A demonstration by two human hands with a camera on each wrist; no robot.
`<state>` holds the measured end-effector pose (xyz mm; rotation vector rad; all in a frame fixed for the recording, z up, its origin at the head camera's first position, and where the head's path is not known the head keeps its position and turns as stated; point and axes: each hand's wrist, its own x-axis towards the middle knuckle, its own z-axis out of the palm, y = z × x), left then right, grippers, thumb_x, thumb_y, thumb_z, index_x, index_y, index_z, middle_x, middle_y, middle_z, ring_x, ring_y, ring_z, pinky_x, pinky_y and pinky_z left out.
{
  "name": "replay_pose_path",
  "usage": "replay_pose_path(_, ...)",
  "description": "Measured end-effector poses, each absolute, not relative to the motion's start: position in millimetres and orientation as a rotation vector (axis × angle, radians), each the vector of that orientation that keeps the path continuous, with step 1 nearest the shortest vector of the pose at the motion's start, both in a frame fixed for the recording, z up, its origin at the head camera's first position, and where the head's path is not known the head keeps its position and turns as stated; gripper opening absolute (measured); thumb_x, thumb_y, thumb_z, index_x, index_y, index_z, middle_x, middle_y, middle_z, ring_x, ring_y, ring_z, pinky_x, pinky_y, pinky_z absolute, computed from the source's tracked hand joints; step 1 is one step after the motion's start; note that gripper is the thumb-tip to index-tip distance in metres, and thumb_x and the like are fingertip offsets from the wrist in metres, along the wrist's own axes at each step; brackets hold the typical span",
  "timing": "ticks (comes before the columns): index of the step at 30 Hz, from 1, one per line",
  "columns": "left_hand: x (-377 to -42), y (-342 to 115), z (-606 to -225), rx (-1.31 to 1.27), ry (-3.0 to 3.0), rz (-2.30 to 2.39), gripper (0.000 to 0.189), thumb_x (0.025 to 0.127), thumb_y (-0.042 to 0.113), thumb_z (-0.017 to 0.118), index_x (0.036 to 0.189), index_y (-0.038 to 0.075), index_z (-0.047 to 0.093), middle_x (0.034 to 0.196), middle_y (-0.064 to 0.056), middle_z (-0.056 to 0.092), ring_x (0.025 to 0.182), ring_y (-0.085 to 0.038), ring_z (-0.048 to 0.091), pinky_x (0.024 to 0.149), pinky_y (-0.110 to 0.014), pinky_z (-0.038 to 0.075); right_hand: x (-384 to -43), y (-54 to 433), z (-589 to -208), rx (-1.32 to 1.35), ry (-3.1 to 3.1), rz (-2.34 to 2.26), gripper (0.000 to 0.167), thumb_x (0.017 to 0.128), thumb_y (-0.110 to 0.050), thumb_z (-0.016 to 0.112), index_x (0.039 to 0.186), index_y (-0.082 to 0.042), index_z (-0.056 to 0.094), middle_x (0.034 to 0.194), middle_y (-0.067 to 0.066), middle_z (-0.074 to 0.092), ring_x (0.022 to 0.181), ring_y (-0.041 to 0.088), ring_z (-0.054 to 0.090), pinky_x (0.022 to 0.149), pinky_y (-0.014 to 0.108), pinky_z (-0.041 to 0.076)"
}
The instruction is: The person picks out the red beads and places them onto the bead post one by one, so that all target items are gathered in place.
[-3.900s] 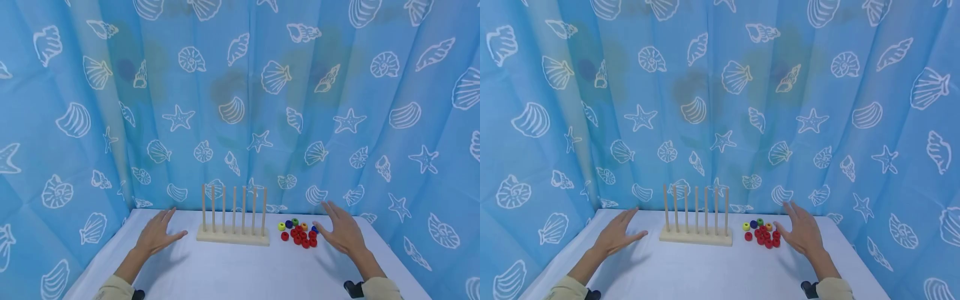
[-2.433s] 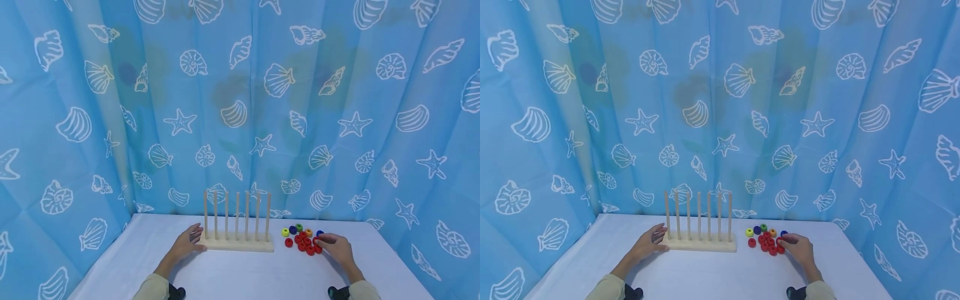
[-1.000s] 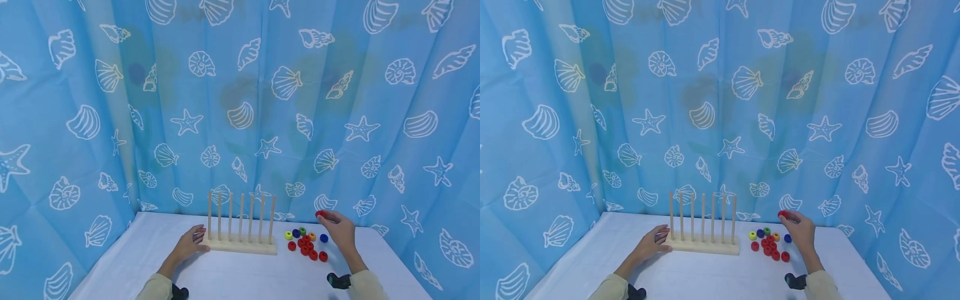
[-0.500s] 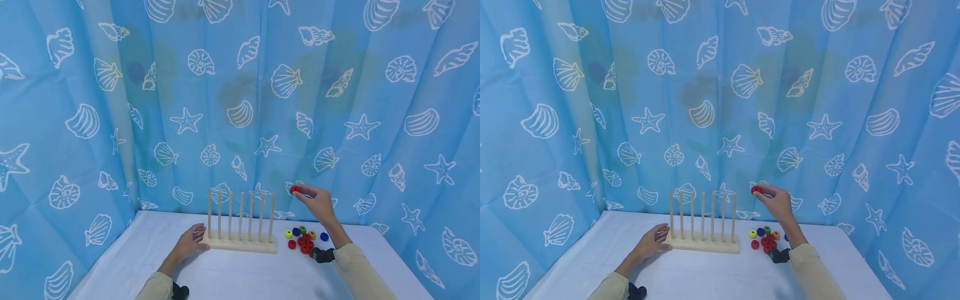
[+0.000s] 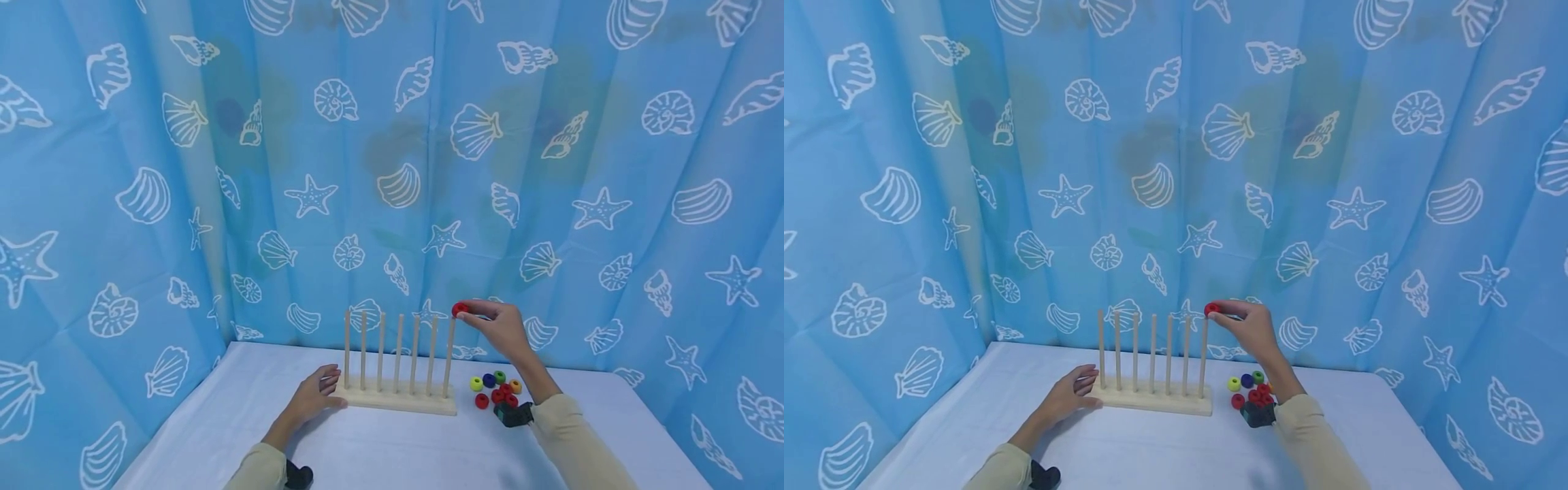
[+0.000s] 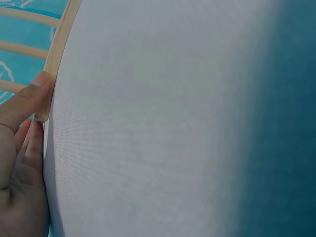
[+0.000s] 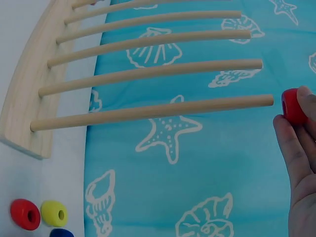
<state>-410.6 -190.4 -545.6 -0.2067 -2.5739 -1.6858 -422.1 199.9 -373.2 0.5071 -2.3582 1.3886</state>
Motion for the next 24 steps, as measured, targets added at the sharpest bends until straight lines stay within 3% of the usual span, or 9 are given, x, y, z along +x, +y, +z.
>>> replay_pose_path(20,-410.7,-191.0,-543.9,-0.203,-2.576,-1.678,0.089,0.068,0.014,0.089,0.143,0.003,0.042,0.138,-0.019,0.052,0.128,-0.037,0.05,0.102,-0.044,0.047,-427.5,192.9,-378.5,0.547,-2.362,1.484,0.042,0.086,-0.04,0.074,0.116,-0.011,0.072,0.113,0.006,0.07,0.109,0.026,0.062,0.085,0.031,0.058)
replay_pose_path(24,-410.4,-190.1,-545.7,-0.209,-2.576,-1.667,0.089,0.067,0.014,0.089,0.143,0.002,0.043,0.138,-0.019,0.053,0.127,-0.038,0.05,0.102,-0.043,0.047,-426.8,193.9,-382.6,0.536,-2.401,1.508,0.044,0.085,-0.043,0.074,0.116,-0.013,0.072,0.113,0.005,0.07,0.109,0.025,0.062,0.087,0.035,0.058)
